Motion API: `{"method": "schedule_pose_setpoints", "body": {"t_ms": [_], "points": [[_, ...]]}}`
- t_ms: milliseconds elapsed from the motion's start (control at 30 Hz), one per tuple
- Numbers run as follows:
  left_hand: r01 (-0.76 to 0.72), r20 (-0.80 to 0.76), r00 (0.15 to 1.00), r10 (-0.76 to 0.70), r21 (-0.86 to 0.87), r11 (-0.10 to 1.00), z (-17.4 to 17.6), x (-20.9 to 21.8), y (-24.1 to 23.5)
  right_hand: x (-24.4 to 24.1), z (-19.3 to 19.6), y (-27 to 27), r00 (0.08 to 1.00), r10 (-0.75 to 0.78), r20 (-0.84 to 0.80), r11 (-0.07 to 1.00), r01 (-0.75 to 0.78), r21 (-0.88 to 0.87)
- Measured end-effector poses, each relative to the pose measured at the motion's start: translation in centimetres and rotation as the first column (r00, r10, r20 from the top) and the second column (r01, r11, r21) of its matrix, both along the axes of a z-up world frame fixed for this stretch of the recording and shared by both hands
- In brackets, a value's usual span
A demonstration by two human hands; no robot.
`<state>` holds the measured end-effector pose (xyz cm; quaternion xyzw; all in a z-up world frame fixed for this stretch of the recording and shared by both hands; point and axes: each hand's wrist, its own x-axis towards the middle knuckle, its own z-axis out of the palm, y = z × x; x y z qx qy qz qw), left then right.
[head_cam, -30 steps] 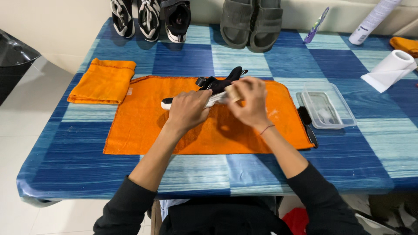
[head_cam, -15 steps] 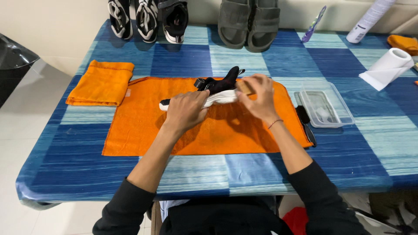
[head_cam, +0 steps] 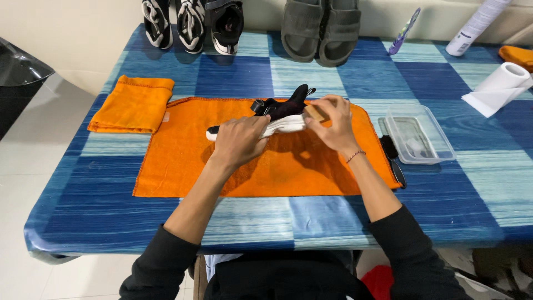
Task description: The person scrubs the white sole of a black sneaker with a small rectangular sponge. They repeatedly dip the sponge into a plastic container of liquid and continue scrubbing the shoe's sole and side edges.
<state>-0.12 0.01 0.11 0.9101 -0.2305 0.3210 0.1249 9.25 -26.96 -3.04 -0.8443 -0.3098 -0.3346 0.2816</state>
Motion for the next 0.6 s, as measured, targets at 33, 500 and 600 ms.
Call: {"method": "schedule_pose_setpoints", "body": {"t_ms": [33, 500, 600], "points": [[-0.007, -0.007, 1.000, 0.007, 0.004, 1.000, 0.1, -0.1, 0.0, 0.0, -0.1, -0.4, 0.999, -0.001, -0.052, 1.000, 0.002, 0.029], [-0.034, 0.002, 0.999, 0.034, 0.045, 0.998, 0.5, -0.6, -0.1, -2.7, 1.5, 3.1, 0.995, -0.004, 0.099, 0.991, 0.017, -0.130], [-0.032, 0.005, 0.999, 0.032, 0.035, 0.999, 0.3, -0.5, -0.2, -1.0, 0.9, 1.0, 0.998, -0.043, -0.040, 0.999, 0.043, 0.012]]}}
